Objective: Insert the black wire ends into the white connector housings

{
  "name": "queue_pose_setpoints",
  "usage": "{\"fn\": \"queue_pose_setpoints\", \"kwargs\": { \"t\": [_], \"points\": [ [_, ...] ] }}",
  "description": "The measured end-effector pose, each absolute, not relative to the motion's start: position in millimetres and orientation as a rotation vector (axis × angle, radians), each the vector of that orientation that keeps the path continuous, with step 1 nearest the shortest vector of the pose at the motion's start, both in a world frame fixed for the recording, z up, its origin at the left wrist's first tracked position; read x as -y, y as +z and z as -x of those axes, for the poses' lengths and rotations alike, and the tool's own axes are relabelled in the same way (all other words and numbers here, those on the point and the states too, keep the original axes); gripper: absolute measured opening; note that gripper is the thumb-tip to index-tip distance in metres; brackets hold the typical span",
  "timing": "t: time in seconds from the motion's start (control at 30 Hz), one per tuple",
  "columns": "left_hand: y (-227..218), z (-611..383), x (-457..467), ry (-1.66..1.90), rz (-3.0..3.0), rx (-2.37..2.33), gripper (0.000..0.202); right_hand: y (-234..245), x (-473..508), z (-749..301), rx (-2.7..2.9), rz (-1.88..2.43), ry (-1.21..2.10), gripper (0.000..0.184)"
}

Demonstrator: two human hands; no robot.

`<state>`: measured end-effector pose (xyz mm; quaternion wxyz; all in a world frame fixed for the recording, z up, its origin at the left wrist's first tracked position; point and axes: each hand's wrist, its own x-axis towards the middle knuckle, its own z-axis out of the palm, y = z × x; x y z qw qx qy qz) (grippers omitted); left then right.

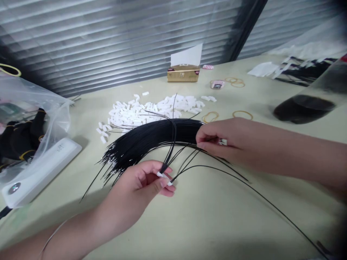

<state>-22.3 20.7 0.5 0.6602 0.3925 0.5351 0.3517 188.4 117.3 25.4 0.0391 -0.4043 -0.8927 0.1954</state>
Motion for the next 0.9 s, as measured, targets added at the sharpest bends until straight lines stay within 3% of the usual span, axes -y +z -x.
{"fn": "queue_pose_setpoints", "kwargs": {
  "t": [0.27, 0.47, 0.6, 0.9],
  "points": [
    [-2, 25, -22, 0.784, -0.931, -1.228, 0.007, 17, -113, -180, 2.839, 0.494, 0.567, 0.017],
    [0, 25, -23, 0.820, -0.919, -1.162, 0.006, -2, -115, -164, 2.757, 0.152, 0.940, 0.014],
    [0, 27, -21, 0.811, -0.927, -1.154, 0.006, -2, -113, -158, 2.777, 0.202, 1.006, 0.020],
    [-2, 26, -19, 0.798, -0.926, -1.192, 0.008, 35, -132, -196, 2.964, 0.964, 0.593, 0.022]
  ]
}}
